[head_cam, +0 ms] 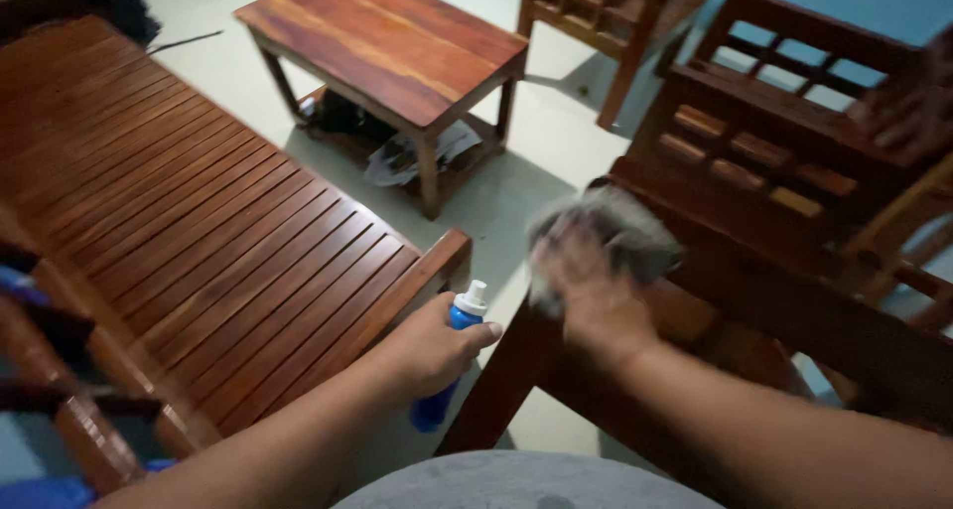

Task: The person sprays a cleaning solution onto a wooden chair and wipes it with a cloth. They repeatedly apply the spray and wipe different parts of the chair, including the backrest and seat, using a gray cloth.

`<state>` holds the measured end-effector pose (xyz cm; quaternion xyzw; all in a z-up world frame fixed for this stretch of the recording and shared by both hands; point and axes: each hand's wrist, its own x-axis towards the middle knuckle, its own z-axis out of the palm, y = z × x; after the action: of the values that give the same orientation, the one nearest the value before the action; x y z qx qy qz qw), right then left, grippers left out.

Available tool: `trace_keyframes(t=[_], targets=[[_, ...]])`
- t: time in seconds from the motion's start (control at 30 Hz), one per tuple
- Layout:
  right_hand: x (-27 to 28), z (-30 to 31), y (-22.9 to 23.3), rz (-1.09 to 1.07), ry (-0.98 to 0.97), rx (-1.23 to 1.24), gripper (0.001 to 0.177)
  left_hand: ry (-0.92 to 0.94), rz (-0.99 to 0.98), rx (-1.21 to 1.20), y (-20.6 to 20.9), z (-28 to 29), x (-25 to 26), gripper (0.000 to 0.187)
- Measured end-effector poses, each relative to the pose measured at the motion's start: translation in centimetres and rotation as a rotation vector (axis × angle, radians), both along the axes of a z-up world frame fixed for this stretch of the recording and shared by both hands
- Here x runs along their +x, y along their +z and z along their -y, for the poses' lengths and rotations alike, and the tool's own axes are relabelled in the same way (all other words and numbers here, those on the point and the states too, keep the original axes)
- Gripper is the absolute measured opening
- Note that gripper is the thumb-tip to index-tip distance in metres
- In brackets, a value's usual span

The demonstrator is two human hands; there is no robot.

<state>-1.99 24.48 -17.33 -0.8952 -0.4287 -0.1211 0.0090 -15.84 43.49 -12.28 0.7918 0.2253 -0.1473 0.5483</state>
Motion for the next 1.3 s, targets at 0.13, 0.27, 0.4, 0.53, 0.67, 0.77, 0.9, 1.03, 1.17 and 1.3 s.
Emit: trace_keyframes(t=[0.13,0.27,0.4,0.53,0.67,0.77,0.9,1.03,1.17,1.3], targets=[[-4.6,-0.3,-3.3,-0.600,0.175,-0.429,0.059,0.035,0.000,0.028,-0.7,-0.6,-0.3,0.056],[-6.4,-2.3,-4.4,-0.466,0.413,-0.680,0.055,0.045,-0.014,-0.018,-1.1,-1.8,-0.8,0.064],[-4.2,-4.7,-2.7,-0.159,0.423,-0.691,0.056,0.078,-0.029,-0.108,-1.7,-2.5,-0.8,0.056],[1.2,-6.8,2.4,0.059,0.258,-1.001,0.050,0.037,0.045,-0.071,-1.5,-3.2,-0.6,0.050],[4.6,-7.0,5.5,0.020,0.130,-0.985,0.043,0.093,0.003,-0.082,-1.7,-4.0,-0.6,0.047],[4.4,-7.9,3.3,0.022,0.195,-1.049,0.041,0.135,-0.014,-0.026,-2.4,-4.6,-0.6,0.047],[1.0,-10.7,-4.2,-0.140,0.328,-1.069,0.033,0.190,0.097,-0.092,-3.4,-5.1,-1.2,0.046],[-3.6,-11.2,-9.3,-0.296,0.476,-1.055,0.037,0.232,0.039,-0.094,-3.6,-5.7,-2.3,0.044],[-3.5,-10.2,-9.0,-0.218,0.427,-1.099,0.051,0.189,-0.012,-0.004,-3.4,-6.2,-2.0,0.041],[0.7,-7.5,-4.2,-0.034,0.367,-0.912,0.038,0.189,0.092,-0.131,-3.1,-5.3,0.1,0.036]])
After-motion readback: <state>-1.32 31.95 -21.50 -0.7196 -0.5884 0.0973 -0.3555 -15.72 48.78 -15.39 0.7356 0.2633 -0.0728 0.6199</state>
